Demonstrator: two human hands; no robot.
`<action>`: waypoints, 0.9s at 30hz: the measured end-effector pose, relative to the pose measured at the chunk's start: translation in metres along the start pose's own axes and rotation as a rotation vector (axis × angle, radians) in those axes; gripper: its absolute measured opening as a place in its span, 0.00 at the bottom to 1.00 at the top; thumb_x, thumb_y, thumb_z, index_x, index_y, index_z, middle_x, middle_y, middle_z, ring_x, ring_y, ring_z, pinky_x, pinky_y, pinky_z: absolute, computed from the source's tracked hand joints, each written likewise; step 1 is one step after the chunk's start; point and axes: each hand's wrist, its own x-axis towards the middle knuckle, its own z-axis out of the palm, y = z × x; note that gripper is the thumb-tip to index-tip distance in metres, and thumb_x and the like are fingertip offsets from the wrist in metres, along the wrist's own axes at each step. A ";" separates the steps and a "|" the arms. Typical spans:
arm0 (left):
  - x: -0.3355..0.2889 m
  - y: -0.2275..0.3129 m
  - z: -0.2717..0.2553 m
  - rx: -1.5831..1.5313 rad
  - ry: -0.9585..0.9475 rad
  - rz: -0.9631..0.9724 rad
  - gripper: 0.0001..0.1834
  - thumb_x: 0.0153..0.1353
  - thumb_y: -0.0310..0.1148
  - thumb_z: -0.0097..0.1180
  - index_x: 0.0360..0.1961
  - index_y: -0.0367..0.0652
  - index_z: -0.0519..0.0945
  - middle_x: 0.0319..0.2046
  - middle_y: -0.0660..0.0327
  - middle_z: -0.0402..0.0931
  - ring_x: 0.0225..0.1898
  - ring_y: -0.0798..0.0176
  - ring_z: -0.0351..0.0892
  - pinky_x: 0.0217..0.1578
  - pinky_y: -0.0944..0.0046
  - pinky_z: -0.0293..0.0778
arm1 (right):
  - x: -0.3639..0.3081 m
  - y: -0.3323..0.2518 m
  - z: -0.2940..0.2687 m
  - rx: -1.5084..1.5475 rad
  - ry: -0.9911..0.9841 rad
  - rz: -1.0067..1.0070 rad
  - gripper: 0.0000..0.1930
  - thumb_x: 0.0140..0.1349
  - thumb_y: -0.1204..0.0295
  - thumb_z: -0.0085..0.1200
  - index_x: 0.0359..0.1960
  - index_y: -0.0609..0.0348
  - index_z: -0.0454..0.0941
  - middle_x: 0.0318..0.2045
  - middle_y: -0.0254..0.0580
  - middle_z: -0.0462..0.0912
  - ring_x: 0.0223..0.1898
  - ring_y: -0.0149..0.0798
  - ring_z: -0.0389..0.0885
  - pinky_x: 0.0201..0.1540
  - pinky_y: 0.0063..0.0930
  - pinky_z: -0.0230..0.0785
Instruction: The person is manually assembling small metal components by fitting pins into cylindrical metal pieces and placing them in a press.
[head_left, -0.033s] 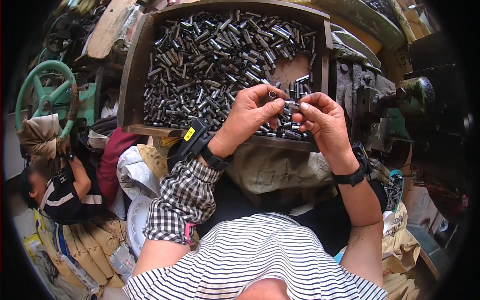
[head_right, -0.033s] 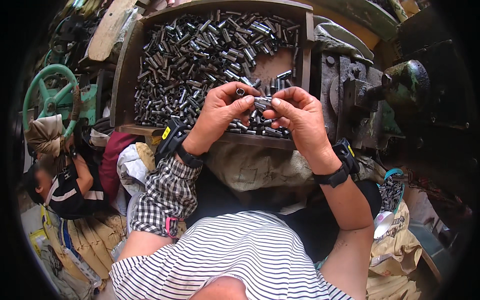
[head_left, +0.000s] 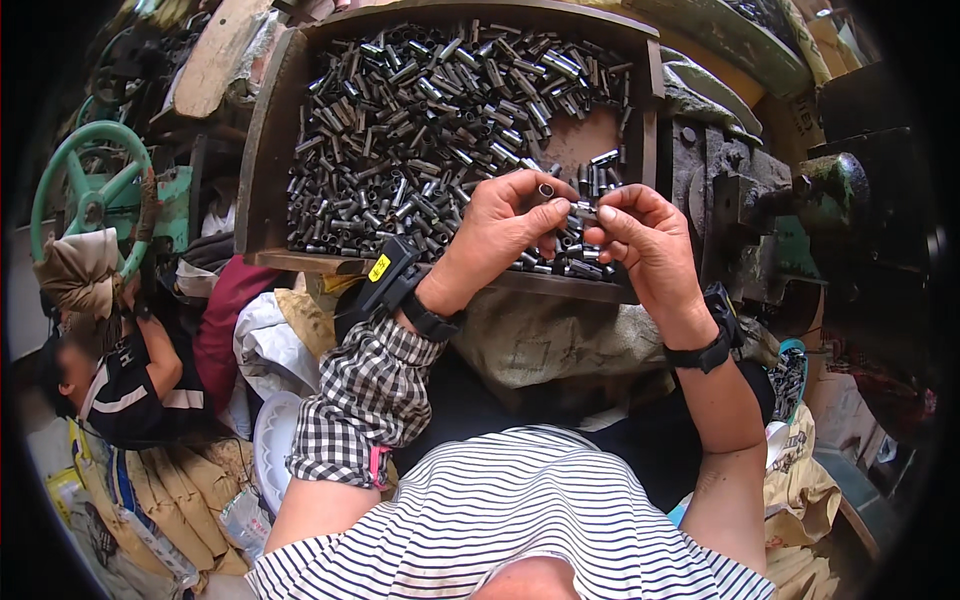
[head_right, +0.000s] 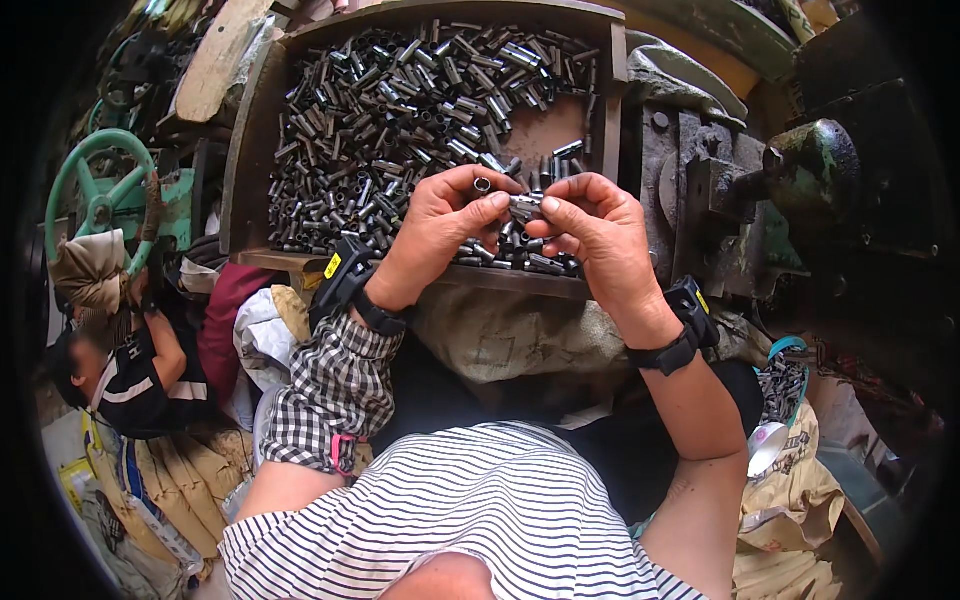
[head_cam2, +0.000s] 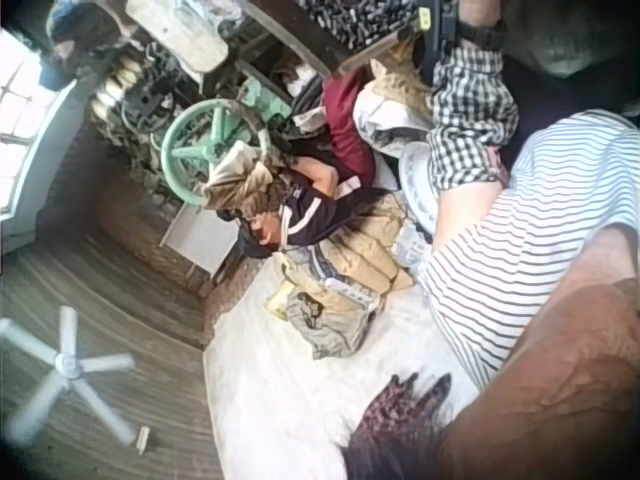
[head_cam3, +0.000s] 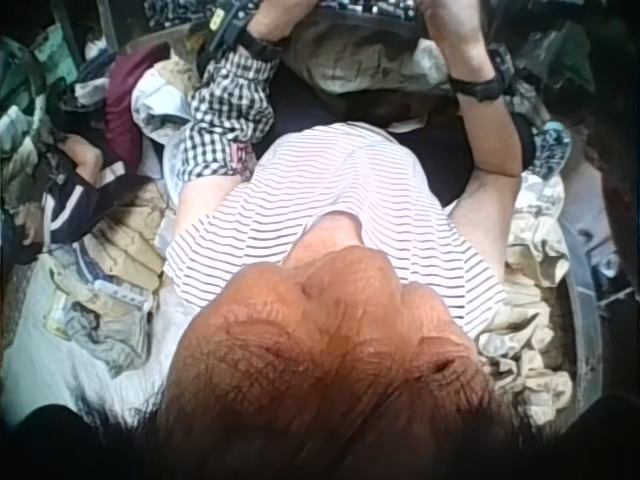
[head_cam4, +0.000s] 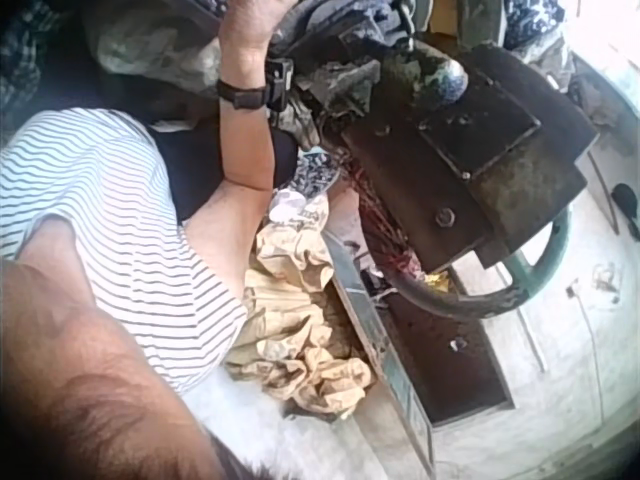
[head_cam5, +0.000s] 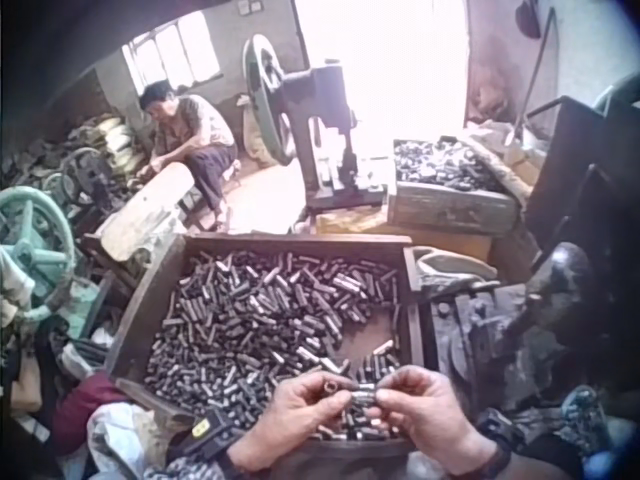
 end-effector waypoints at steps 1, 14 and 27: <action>-0.001 0.001 0.001 0.014 -0.011 -0.020 0.10 0.63 0.31 0.54 0.41 0.35 0.77 0.31 0.64 0.78 0.23 0.77 0.75 0.25 0.75 0.76 | 0.000 0.000 0.000 0.000 0.000 0.000 0.06 0.60 0.77 0.56 0.37 0.65 0.75 0.29 0.40 0.81 0.30 0.31 0.84 0.26 0.17 0.77; 0.000 -0.008 0.010 1.065 -0.078 0.762 0.22 0.52 0.22 0.54 0.51 0.36 0.72 0.33 0.53 0.76 0.27 0.54 0.80 0.27 0.62 0.79 | 0.007 0.000 -0.005 -0.200 -0.079 0.060 0.08 0.59 0.77 0.56 0.37 0.65 0.72 0.27 0.39 0.81 0.24 0.29 0.83 0.18 0.14 0.70; 0.003 0.003 -0.018 -0.092 0.196 0.030 0.10 0.61 0.26 0.51 0.43 0.37 0.74 0.35 0.60 0.77 0.32 0.68 0.81 0.22 0.75 0.76 | 0.071 -0.021 -0.001 -2.259 -0.108 -0.705 0.06 0.50 0.77 0.52 0.31 0.57 0.77 0.32 0.38 0.78 0.40 0.40 0.78 0.37 0.32 0.71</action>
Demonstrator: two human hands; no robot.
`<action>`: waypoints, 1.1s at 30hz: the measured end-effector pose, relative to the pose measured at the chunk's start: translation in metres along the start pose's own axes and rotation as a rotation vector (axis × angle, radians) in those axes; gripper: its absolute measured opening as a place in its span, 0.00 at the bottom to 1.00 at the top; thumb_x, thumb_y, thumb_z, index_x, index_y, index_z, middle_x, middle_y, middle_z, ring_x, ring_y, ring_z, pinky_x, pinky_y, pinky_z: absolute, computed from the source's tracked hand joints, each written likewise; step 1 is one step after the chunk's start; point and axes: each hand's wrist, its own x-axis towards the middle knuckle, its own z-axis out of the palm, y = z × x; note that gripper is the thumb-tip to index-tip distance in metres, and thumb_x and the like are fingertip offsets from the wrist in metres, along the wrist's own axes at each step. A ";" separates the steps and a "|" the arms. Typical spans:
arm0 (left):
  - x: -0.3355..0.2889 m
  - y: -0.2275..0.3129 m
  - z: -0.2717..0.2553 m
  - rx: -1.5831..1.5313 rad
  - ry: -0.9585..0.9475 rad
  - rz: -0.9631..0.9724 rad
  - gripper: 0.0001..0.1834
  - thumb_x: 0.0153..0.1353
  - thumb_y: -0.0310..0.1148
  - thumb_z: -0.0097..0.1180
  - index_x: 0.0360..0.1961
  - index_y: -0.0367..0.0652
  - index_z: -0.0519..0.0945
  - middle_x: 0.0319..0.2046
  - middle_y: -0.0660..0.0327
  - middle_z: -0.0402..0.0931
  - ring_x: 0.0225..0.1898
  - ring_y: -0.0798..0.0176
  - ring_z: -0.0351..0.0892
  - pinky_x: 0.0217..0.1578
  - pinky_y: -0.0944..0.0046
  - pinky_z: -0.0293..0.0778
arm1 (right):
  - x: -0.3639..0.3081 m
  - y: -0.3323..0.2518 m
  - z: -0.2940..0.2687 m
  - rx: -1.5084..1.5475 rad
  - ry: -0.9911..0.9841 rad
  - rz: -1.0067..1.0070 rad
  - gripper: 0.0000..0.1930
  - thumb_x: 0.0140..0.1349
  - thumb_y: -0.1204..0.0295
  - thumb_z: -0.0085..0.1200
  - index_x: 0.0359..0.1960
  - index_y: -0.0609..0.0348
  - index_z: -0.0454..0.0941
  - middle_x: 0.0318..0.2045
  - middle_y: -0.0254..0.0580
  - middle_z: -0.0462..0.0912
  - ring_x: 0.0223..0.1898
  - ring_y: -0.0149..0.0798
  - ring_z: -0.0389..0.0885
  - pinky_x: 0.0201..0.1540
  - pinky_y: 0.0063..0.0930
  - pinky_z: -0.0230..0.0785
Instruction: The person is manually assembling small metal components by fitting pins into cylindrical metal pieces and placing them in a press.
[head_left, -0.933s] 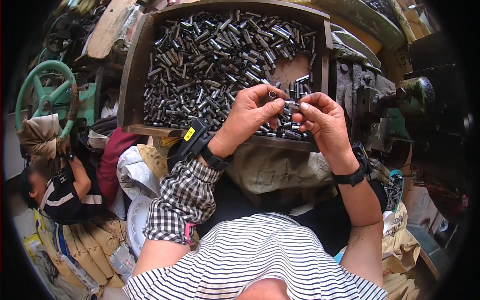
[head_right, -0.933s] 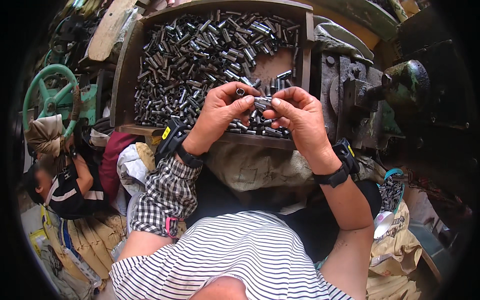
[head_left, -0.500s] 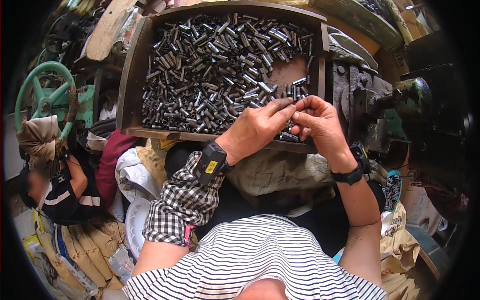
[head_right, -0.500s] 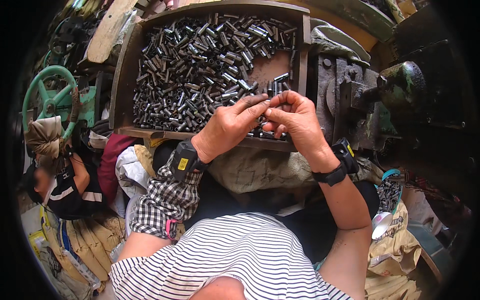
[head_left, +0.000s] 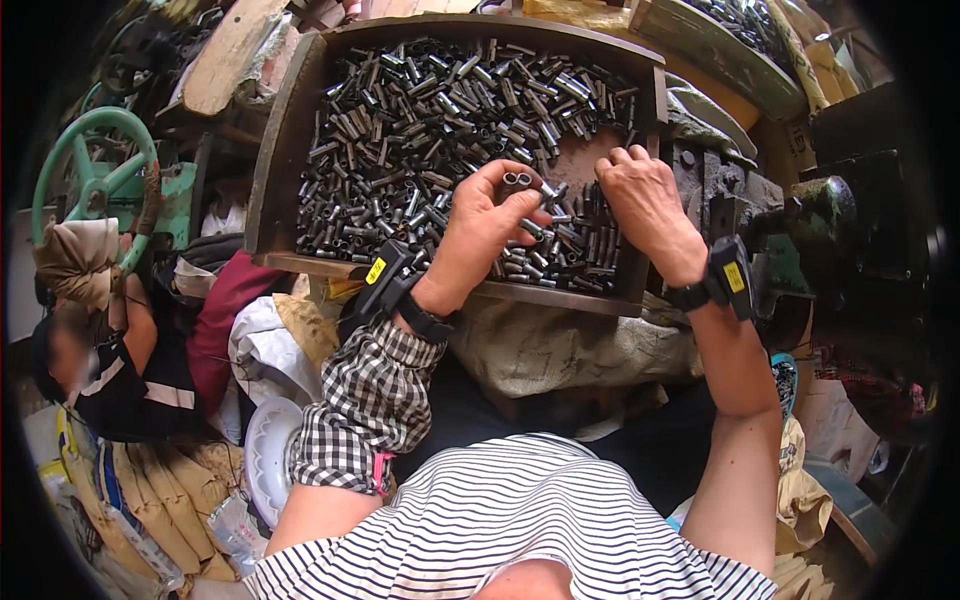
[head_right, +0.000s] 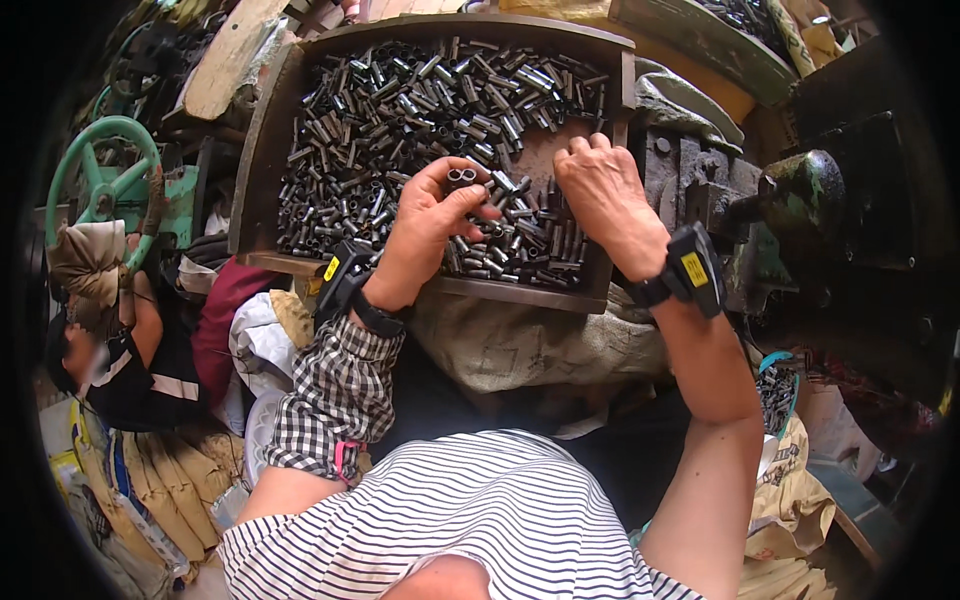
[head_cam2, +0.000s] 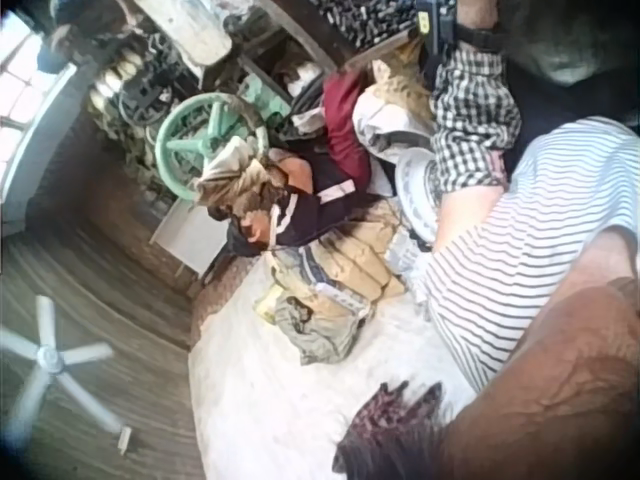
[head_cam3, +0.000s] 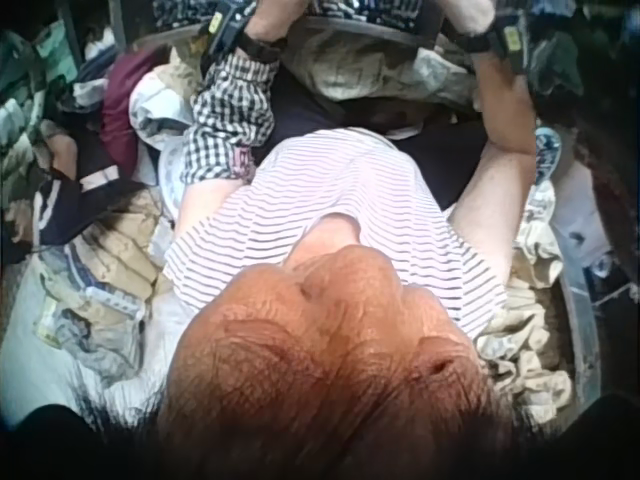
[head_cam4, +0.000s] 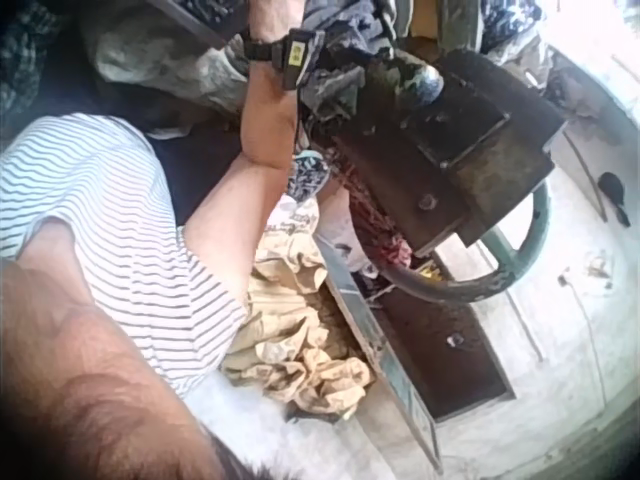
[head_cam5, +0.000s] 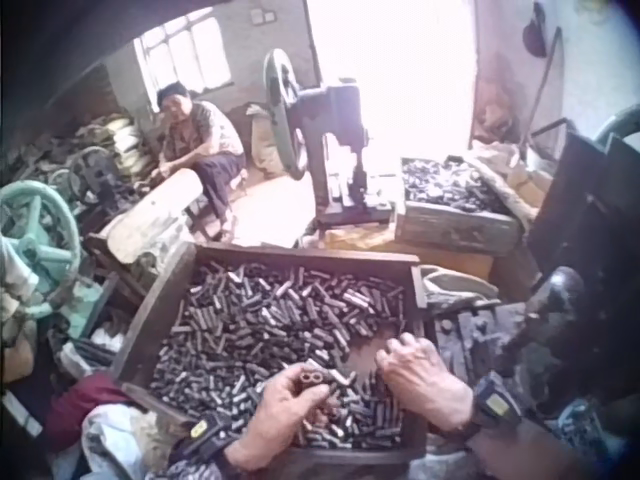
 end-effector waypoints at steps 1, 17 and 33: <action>0.001 0.000 -0.001 -0.003 0.000 0.001 0.10 0.61 0.26 0.51 0.43 0.37 0.74 0.35 0.60 0.77 0.32 0.68 0.81 0.22 0.75 0.76 | 0.001 0.002 0.004 -0.002 -0.002 -0.002 0.06 0.50 0.77 0.52 0.31 0.57 0.77 0.32 0.38 0.78 0.40 0.40 0.78 0.37 0.32 0.71; 0.006 -0.014 0.016 1.396 -0.196 0.372 0.13 0.53 0.36 0.61 0.38 0.43 0.77 0.30 0.55 0.74 0.33 0.50 0.78 0.33 0.54 0.74 | -0.055 -0.019 -0.021 0.852 0.276 0.274 0.12 0.48 0.77 0.61 0.32 0.63 0.71 0.29 0.46 0.75 0.25 0.46 0.76 0.28 0.35 0.68; 0.010 -0.012 0.018 1.239 -0.205 0.430 0.11 0.55 0.36 0.58 0.28 0.38 0.73 0.24 0.53 0.75 0.30 0.46 0.76 0.29 0.53 0.71 | -0.060 -0.037 -0.014 1.419 0.215 0.418 0.11 0.56 0.80 0.55 0.41 0.65 0.75 0.27 0.41 0.78 0.25 0.32 0.78 0.27 0.22 0.71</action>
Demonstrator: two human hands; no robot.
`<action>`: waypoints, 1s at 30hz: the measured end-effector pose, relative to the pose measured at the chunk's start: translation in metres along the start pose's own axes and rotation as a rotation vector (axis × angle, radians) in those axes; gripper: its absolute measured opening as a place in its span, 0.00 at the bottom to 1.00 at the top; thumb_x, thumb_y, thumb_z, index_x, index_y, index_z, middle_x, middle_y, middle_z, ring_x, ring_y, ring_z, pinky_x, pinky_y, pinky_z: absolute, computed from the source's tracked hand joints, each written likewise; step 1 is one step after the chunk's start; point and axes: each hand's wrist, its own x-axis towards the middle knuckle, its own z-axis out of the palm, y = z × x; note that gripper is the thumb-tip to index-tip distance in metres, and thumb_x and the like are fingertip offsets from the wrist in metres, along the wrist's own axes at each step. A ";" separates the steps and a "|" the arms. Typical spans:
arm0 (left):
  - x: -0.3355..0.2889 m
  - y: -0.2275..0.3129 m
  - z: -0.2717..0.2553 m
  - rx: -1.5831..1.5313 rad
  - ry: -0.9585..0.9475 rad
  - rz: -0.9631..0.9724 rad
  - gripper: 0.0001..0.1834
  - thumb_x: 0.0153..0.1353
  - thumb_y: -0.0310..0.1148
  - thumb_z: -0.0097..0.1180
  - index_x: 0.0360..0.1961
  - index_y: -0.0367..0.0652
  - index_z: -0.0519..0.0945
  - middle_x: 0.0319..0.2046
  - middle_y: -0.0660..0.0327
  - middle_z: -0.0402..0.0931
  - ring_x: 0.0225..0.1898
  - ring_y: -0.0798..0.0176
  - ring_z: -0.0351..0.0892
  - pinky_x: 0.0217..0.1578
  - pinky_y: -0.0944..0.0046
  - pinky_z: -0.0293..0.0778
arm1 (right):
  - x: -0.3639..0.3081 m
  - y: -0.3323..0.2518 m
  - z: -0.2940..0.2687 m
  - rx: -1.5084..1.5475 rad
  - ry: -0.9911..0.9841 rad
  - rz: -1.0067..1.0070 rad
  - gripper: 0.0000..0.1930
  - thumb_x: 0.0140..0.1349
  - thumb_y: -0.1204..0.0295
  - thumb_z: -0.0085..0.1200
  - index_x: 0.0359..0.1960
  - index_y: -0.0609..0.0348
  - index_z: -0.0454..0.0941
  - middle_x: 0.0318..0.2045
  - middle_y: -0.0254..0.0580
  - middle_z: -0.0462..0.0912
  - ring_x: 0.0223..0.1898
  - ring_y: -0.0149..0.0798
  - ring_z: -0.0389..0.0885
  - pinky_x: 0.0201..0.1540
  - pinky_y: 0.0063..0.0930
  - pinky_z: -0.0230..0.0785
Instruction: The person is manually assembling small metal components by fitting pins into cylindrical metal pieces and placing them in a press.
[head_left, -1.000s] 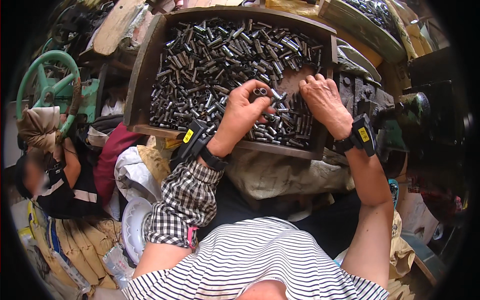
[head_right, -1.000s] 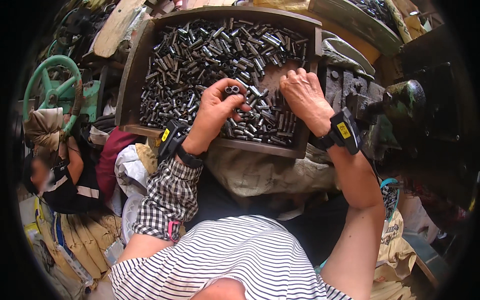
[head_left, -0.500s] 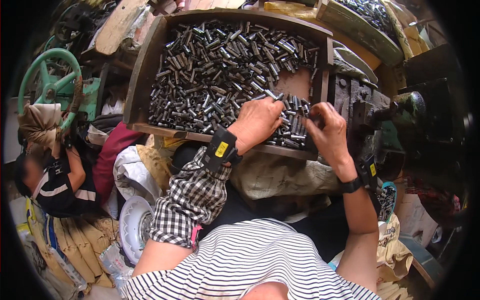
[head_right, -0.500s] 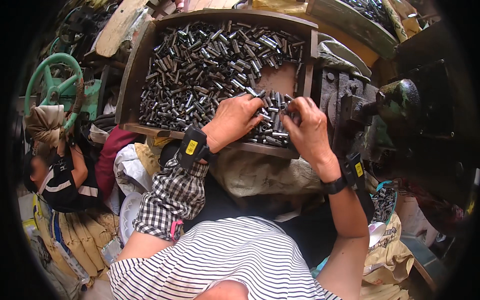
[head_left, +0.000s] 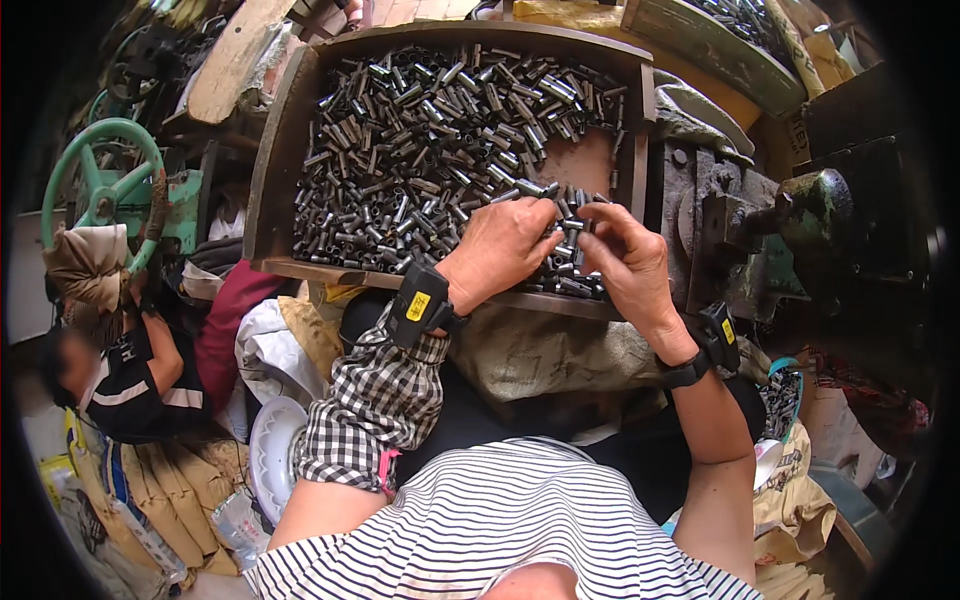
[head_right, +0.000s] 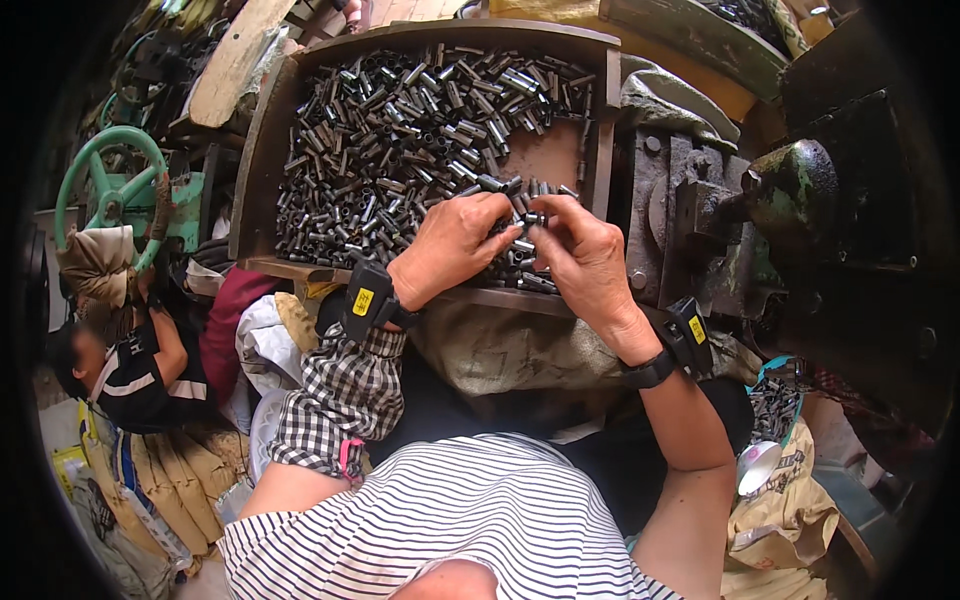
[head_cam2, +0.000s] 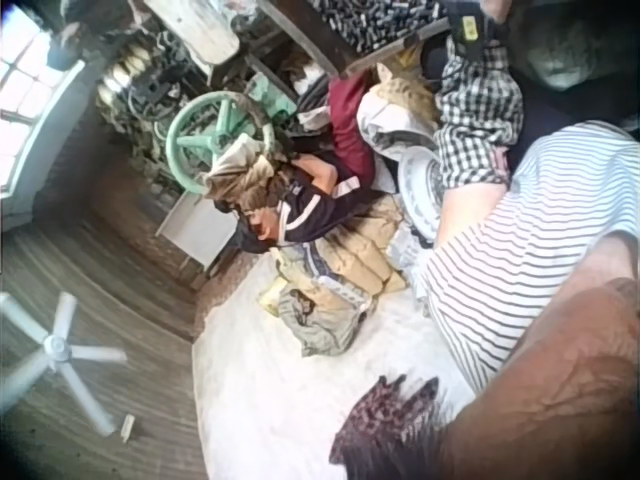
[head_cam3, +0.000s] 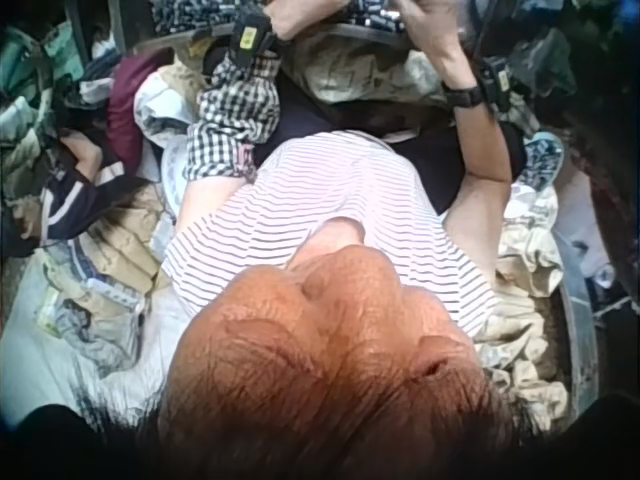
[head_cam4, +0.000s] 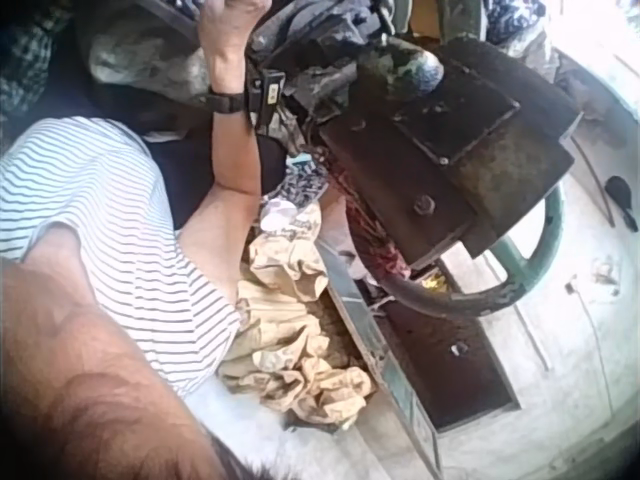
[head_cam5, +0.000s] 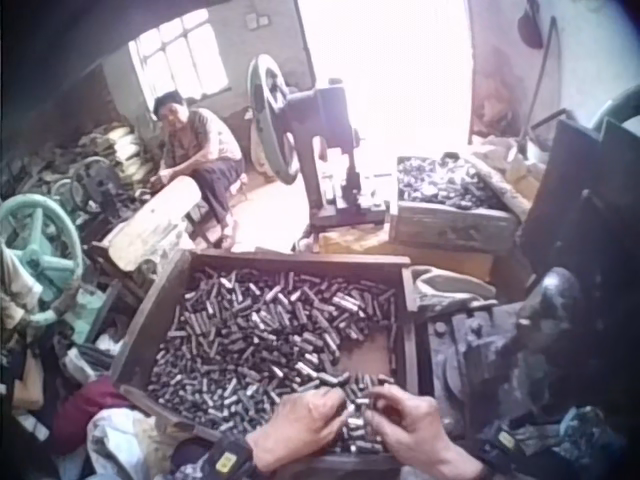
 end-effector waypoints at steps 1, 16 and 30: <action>0.000 0.000 0.001 -0.067 0.028 0.006 0.10 0.56 0.34 0.58 0.28 0.38 0.73 0.24 0.53 0.74 0.28 0.49 0.76 0.28 0.55 0.71 | -0.001 0.000 0.001 0.217 -0.005 0.152 0.09 0.59 0.79 0.54 0.41 0.65 0.75 0.27 0.39 0.78 0.23 0.30 0.79 0.24 0.20 0.70; -0.003 0.010 -0.006 -0.924 -0.055 -0.303 0.12 0.60 0.33 0.59 0.40 0.35 0.79 0.22 0.68 0.75 0.20 0.80 0.72 0.21 0.78 0.70 | 0.002 0.003 -0.005 0.504 0.082 0.257 0.07 0.63 0.73 0.54 0.36 0.65 0.71 0.25 0.36 0.79 0.21 0.27 0.81 0.16 0.10 0.66; -0.003 0.013 -0.007 -0.840 0.012 -0.228 0.13 0.59 0.32 0.60 0.40 0.33 0.80 0.29 0.64 0.76 0.23 0.77 0.76 0.23 0.77 0.74 | 0.002 0.003 -0.010 0.647 0.026 0.418 0.09 0.64 0.68 0.52 0.36 0.63 0.72 0.26 0.44 0.82 0.18 0.25 0.79 0.16 0.12 0.68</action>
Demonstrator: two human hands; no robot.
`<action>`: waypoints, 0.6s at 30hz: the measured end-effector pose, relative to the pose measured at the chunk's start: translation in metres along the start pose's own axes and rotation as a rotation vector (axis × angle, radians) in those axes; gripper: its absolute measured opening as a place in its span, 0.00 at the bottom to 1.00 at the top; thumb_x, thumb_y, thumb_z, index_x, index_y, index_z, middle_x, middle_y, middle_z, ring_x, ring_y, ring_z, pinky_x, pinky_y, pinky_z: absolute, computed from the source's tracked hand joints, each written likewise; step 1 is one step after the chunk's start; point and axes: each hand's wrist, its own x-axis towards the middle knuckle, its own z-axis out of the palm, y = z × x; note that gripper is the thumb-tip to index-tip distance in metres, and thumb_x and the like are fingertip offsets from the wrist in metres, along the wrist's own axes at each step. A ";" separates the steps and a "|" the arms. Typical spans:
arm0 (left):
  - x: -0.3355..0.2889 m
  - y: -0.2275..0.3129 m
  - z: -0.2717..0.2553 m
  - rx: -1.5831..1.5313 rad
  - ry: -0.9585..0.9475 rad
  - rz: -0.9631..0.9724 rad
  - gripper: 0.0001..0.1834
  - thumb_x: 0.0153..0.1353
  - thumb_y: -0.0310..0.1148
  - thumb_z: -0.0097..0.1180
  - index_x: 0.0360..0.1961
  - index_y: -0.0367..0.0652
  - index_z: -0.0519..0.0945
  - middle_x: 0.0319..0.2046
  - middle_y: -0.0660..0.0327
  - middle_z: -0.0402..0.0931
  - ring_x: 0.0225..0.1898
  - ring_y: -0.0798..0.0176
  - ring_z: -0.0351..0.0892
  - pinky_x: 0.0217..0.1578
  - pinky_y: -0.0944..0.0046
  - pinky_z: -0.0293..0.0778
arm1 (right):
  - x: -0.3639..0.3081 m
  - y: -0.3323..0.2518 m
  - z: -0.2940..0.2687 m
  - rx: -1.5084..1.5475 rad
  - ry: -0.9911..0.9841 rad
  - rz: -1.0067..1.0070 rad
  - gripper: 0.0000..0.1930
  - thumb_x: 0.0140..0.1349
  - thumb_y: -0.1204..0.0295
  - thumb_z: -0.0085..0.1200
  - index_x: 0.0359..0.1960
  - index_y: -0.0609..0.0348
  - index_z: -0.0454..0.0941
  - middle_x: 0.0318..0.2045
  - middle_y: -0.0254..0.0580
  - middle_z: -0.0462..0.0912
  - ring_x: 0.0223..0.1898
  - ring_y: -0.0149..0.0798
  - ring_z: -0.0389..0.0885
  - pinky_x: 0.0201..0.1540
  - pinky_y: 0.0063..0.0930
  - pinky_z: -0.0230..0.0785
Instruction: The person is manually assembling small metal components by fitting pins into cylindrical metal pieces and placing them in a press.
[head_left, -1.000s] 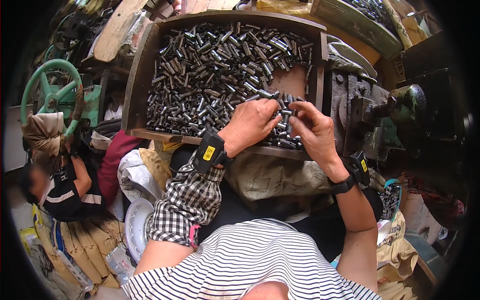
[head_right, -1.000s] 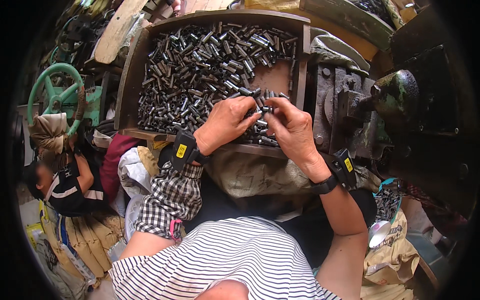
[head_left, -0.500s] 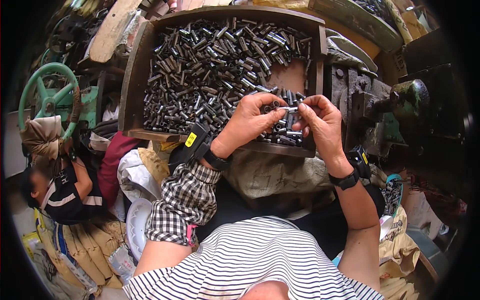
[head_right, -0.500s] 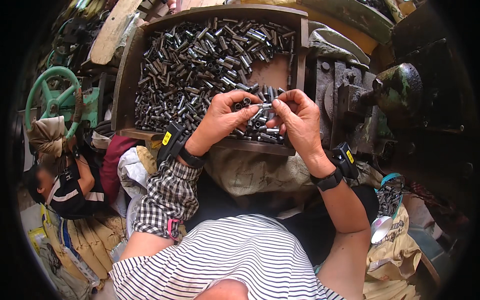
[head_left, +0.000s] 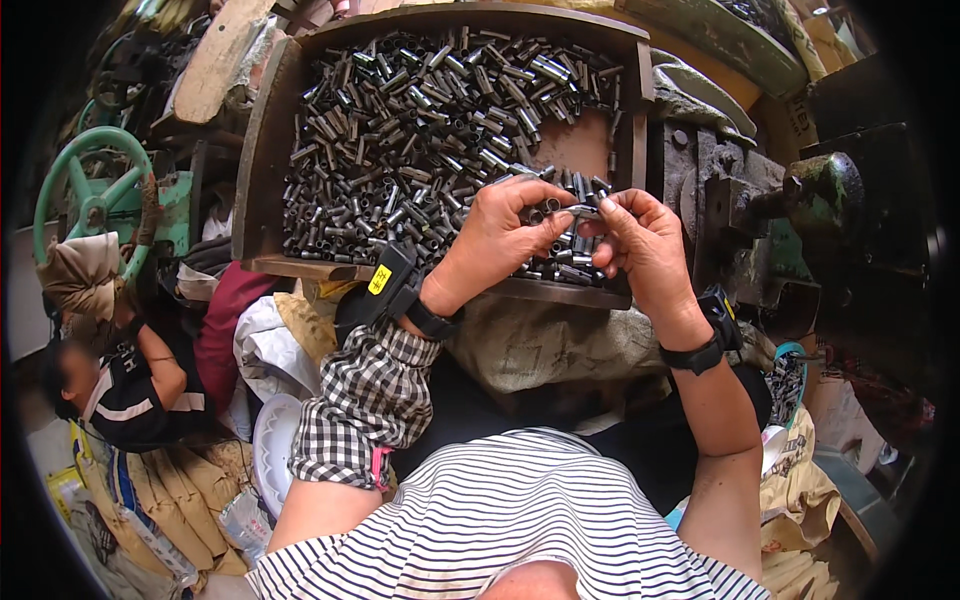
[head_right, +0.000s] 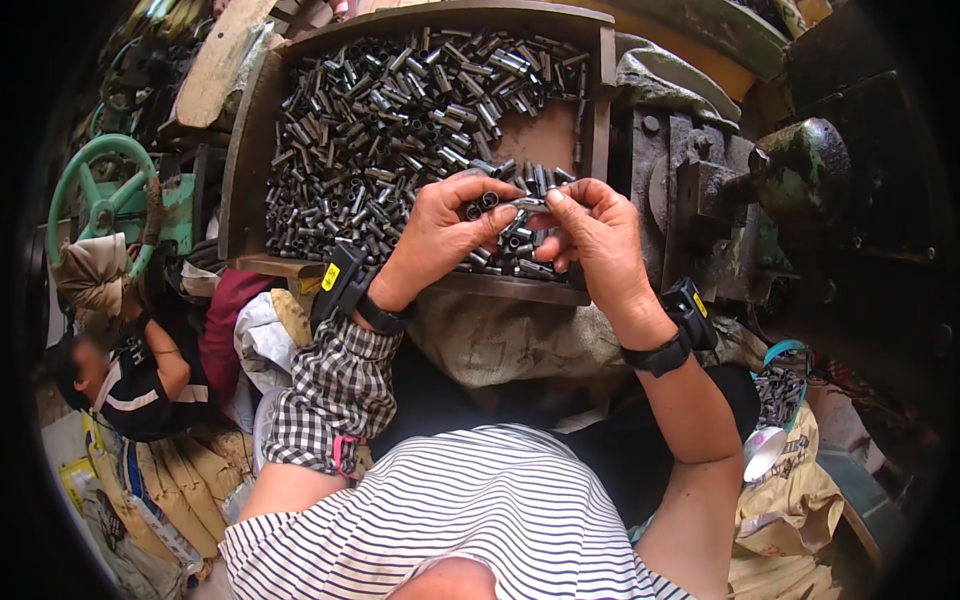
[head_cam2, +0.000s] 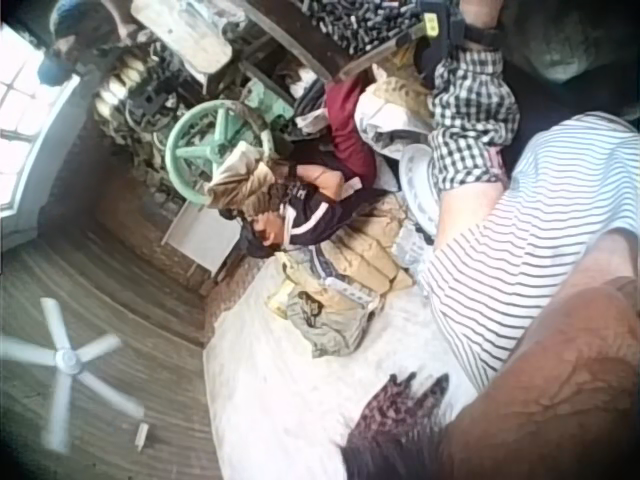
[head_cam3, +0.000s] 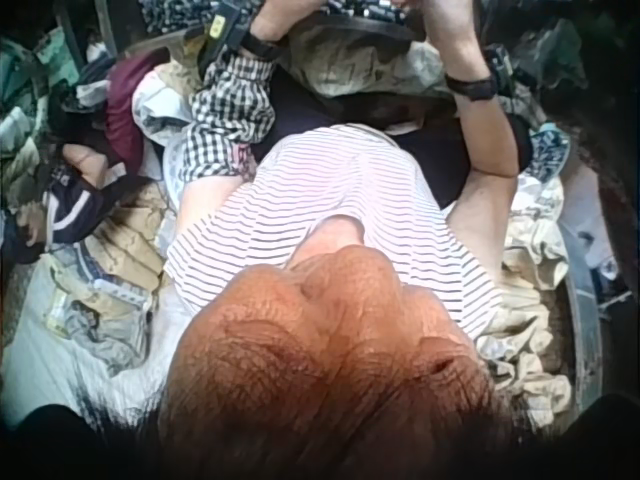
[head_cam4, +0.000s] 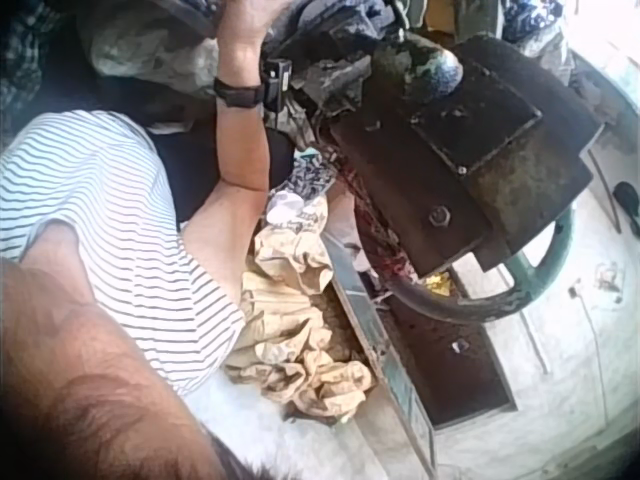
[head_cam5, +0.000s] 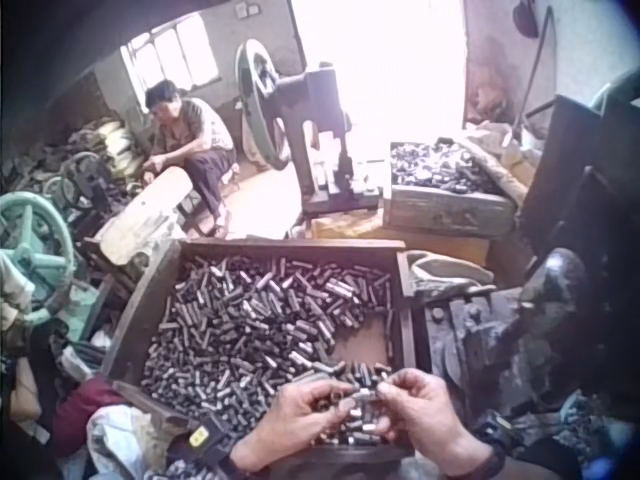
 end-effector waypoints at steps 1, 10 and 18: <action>0.000 0.001 0.000 0.012 0.004 0.009 0.13 0.59 0.32 0.60 0.40 0.33 0.80 0.31 0.64 0.75 0.23 0.76 0.76 0.23 0.77 0.74 | 0.000 0.000 0.000 0.000 0.000 0.001 0.09 0.64 0.68 0.52 0.36 0.63 0.72 0.26 0.44 0.82 0.18 0.25 0.79 0.16 0.12 0.68; -0.001 0.002 -0.003 -0.065 -0.017 -0.025 0.12 0.59 0.30 0.60 0.41 0.33 0.80 0.32 0.63 0.75 0.25 0.76 0.76 0.24 0.77 0.75 | 0.001 -0.006 -0.003 0.024 -0.062 0.009 0.09 0.64 0.68 0.53 0.35 0.61 0.72 0.25 0.42 0.82 0.15 0.23 0.77 0.15 0.11 0.66; -0.002 0.002 -0.004 0.037 0.000 0.059 0.11 0.58 0.29 0.61 0.40 0.34 0.81 0.32 0.63 0.74 0.25 0.75 0.76 0.23 0.77 0.73 | 0.000 -0.009 -0.002 0.011 -0.094 0.010 0.08 0.63 0.70 0.54 0.34 0.62 0.72 0.24 0.43 0.82 0.14 0.22 0.75 0.14 0.11 0.64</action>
